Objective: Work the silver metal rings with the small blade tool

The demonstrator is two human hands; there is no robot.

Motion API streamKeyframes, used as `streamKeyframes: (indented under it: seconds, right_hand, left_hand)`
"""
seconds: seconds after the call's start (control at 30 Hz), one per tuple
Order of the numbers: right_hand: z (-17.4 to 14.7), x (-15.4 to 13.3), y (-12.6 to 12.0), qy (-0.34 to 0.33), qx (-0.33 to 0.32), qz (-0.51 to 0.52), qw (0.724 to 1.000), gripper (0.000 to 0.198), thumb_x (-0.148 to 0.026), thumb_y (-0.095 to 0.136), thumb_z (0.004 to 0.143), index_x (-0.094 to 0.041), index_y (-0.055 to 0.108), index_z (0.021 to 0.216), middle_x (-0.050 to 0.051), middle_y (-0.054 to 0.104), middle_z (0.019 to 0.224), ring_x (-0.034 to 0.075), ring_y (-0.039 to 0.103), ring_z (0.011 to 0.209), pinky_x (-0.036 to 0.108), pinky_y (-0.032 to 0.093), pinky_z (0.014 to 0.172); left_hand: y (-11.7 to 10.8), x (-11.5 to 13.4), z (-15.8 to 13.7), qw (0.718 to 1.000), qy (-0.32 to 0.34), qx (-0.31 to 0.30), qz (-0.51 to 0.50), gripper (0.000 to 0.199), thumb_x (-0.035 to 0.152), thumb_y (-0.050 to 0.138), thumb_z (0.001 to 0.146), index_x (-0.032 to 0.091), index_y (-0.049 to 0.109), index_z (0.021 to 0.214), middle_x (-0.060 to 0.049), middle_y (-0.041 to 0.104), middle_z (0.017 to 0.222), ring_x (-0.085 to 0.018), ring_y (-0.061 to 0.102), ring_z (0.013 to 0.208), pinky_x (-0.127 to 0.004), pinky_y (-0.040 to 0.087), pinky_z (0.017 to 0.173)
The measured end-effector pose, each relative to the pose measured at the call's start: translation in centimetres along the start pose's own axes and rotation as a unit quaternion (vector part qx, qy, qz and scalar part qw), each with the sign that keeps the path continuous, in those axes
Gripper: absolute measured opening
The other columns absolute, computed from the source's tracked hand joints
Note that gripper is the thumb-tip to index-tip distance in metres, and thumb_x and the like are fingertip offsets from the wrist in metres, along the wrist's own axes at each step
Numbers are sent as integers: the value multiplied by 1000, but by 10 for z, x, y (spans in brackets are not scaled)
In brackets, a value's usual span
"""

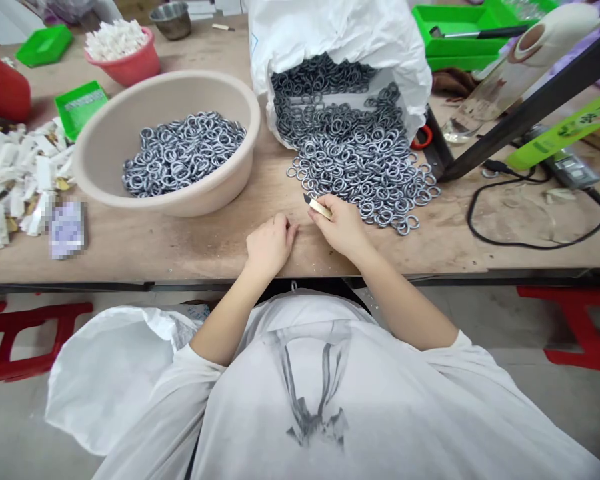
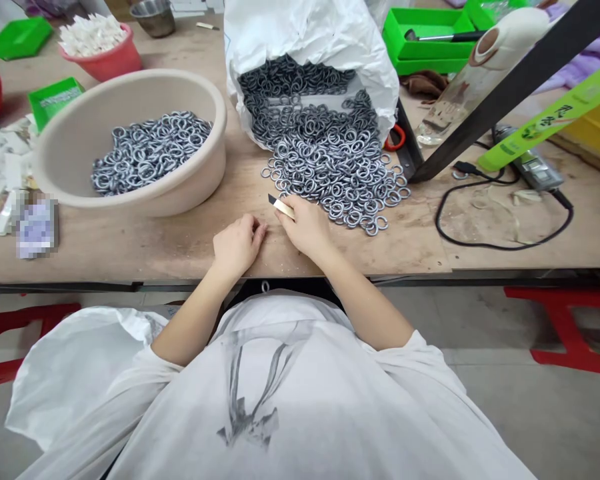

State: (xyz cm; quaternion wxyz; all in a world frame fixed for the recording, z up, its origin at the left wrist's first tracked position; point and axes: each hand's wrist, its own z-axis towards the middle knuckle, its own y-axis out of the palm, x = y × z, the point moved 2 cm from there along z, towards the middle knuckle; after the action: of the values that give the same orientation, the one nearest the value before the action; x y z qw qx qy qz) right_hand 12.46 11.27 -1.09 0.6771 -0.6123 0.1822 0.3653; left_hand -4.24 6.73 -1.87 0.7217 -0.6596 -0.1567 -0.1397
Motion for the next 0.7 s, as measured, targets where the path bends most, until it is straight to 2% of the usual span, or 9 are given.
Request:
streamKeyframes:
  seconds: [0.13,0.27,0.37,0.43,0.5,0.6,0.63,0.7]
  right_hand:
    - [-13,7,-3,3,25,50,998,22,-35,59,88,-20,72,97,3,71,82,20,59,75,31,39,73]
    - [-21,8,-5,-18,28,79,996,19,-33,60,87,-19,72,93,2,69,82,18,58,75,29,38,71]
    - [-28,1,-1,-9,-13,97,995,19,-34,61,86,-18,71,89,0,64,74,16,54,70,28,34,66]
    - [-35,-7,5,0,-69,134,989,22,-38,62,86,-18,71,89,-2,58,68,14,49,65,27,32,61]
    - [-43,-15,10,8,-122,191,974,27,-43,62,87,-18,70,88,-4,54,65,13,45,61,26,31,59]
    - [-54,-28,13,7,-142,293,946,29,-46,63,86,-18,68,89,-3,58,71,12,49,66,25,38,64]
    - [-56,-32,13,4,-141,325,935,29,-46,63,86,-18,67,89,-2,60,75,13,51,70,26,41,67]
    - [-58,-40,11,2,-145,376,915,30,-49,65,85,-19,65,85,-1,64,77,14,55,73,27,45,70]
  left_hand:
    - [-17,-18,-12,995,-11,30,-96,39,47,36,102,22,61,89,-8,70,89,-23,64,85,-31,38,71]
    - [-23,-25,-35,997,25,-40,-64,24,46,64,89,23,67,95,-7,70,97,-23,63,88,-31,39,73]
    - [-20,-25,-44,994,30,-41,-102,15,35,70,85,22,66,90,-6,69,94,-22,61,86,-31,40,75]
    - [-19,-23,-45,980,11,-24,-197,14,31,72,83,20,64,81,-4,65,82,-18,57,77,-28,39,71]
    - [-17,-21,-43,937,-31,-8,-348,21,36,72,82,19,61,77,-1,60,71,-14,49,65,-25,36,63]
    - [-13,-12,-42,817,-91,-9,-569,37,52,72,81,18,58,77,3,53,62,-8,35,50,-22,28,50]
    - [-11,-7,-43,784,-100,-15,-612,40,56,72,80,19,56,77,4,50,60,-7,33,48,-21,25,47]
    - [-9,2,-45,748,-101,-30,-655,45,59,74,77,19,54,76,6,45,58,-6,31,46,-20,24,45]
